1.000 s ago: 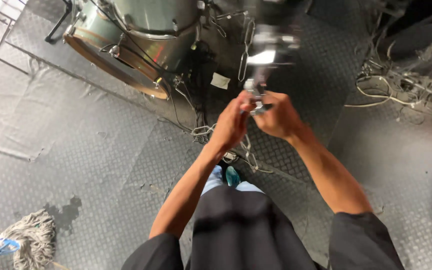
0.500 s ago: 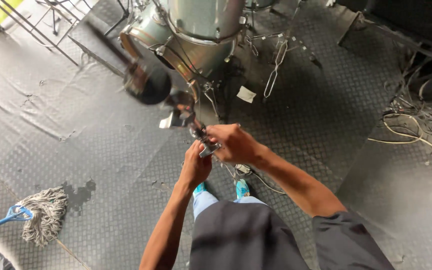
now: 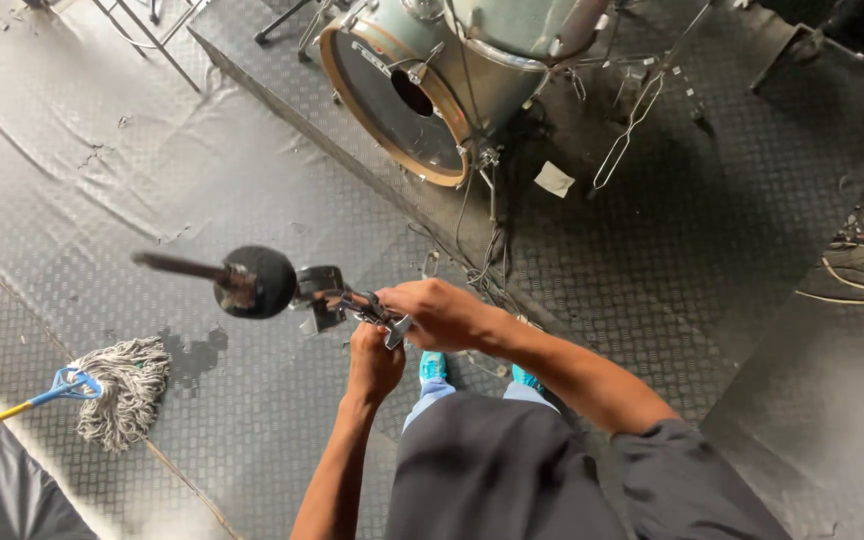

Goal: Cleaning and mopping a music stage area featuring a drum kit and musical equipment.

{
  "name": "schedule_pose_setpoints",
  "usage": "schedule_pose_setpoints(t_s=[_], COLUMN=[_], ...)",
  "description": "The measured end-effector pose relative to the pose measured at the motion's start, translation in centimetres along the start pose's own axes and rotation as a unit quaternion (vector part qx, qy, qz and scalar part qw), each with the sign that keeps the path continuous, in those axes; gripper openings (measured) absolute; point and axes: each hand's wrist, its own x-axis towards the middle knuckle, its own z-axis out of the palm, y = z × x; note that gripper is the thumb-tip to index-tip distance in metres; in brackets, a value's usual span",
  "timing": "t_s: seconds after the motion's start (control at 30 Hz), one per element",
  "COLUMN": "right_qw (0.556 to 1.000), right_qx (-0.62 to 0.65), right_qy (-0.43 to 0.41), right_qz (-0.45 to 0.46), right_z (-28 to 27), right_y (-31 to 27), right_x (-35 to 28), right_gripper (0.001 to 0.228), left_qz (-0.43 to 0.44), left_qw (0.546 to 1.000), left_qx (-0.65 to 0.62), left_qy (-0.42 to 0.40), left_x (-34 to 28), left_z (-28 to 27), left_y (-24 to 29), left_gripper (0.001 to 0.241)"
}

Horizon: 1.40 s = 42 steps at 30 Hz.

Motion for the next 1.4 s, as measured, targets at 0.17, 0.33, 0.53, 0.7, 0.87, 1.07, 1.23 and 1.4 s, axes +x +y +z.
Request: schedule_pose_setpoints(t_s=[0.17,0.33,0.53,0.7,0.87,1.07,1.23,1.4], right_qw=[0.998,0.957,0.957,0.947,0.95,0.935,0.921,0.896], right_qx=[0.038,0.11,0.102,0.068,0.028,0.063,0.06,0.075], right_qy=[-0.013,-0.024,-0.057,-0.058,-0.035,-0.01,-0.007,0.011], right_qz=[0.038,0.266,0.264,0.31,0.308,0.349,0.384,0.437], right_z=[4.2,8.7,12.0,14.8,18.0,19.1,22.1,22.5], right_y=[0.9,4.4,8.7,13.0,17.0,22.5,29.5,30.5], right_x=[3.1,3.9,4.8,4.2,4.0,2.9,0.3,-0.6], right_gripper=[0.023,0.007,0.008,0.017,0.018,0.019,0.02,0.026], left_qz=[-0.015,-0.008,-0.044,-0.088,-0.147,-0.189,-0.211,-0.252], left_qw=[1.0,1.0,0.999,0.993,0.985,0.975,0.968,0.951], left_qx=[0.02,-0.005,-0.021,-0.079,-0.084,-0.063,-0.052,-0.024], left_qy=[0.003,0.017,-0.015,-0.024,-0.04,-0.094,-0.128,-0.179], left_x=[-0.4,2.1,2.4,2.7,3.6,5.5,7.4,8.0], left_z=[-0.9,-3.0,-1.0,2.3,6.9,8.9,7.8,9.5], left_y=[-7.1,-6.4,-12.0,-16.5,-21.1,-22.6,-22.0,-23.3], left_gripper=[0.008,0.009,0.044,0.046,0.035,0.025,0.036,0.036])
